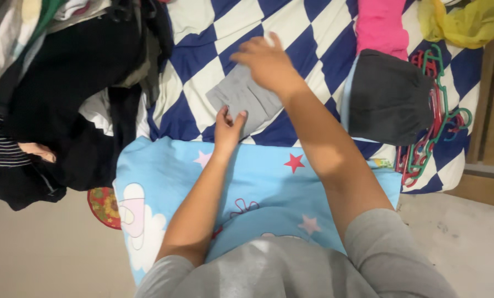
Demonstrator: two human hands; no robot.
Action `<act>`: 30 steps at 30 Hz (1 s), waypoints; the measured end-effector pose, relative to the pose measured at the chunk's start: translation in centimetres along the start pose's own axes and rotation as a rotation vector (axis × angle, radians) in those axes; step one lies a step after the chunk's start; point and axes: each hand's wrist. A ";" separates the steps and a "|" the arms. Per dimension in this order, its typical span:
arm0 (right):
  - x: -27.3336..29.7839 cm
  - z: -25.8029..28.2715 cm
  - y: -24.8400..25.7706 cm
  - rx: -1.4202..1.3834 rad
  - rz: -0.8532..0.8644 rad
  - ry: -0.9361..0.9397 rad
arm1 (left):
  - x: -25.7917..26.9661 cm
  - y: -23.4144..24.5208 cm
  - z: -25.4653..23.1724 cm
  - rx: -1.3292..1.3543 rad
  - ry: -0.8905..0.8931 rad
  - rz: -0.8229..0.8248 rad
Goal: The person sits on a bed and folds several garments by hand. They remove hangers from a light blue pair of shorts, a dark pair of shorts, and a gray pair of shorts, then fold each item and place them in a neat stack. A pair of gray pants is also removed from a hanger and folded.
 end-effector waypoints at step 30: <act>7.0 -3.0 -4.0 -1.387 0.486 -1.116 | -1.7 1.2 -6.5 0.018 0.107 -0.049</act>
Point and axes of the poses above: each hand's wrist, its own x-axis away from the middle knuckle, its own y-axis out of the back of the hand, z = x × y, and after that the axes turned 5 degrees about x, right-handed
